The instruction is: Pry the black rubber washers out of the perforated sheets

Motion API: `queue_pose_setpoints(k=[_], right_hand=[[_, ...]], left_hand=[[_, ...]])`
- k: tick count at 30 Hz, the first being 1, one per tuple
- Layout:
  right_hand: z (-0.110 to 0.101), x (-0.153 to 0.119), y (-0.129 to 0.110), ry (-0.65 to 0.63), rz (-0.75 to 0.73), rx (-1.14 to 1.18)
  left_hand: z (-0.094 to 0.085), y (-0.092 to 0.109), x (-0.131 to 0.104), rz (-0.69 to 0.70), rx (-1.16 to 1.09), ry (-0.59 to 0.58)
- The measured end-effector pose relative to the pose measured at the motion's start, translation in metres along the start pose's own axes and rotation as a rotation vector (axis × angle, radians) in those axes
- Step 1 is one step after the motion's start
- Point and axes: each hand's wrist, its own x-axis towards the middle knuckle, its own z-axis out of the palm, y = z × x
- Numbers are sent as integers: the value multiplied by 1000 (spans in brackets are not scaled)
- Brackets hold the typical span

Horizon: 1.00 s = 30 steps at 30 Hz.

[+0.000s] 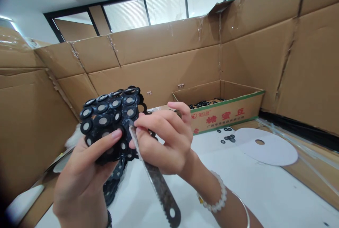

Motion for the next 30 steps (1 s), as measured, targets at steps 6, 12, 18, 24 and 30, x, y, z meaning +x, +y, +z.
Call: queue_pose_setpoints(k=[6, 12, 18, 24, 30], right_hand=[[5, -2, 2, 37, -10, -6], [6, -4, 2, 22, -15, -5], [7, -5, 0, 8, -4, -6], [5, -4, 1, -69, 28, 85], [11, -12, 13, -61, -30, 103]], left_hand=[[1, -1, 1, 31, 57, -34], [2, -3, -3, 136, 149, 2], [-1, -3, -6, 140, 270, 97], [1, -9, -8, 432, 516, 132], [5, -19, -3, 470, 570, 164]])
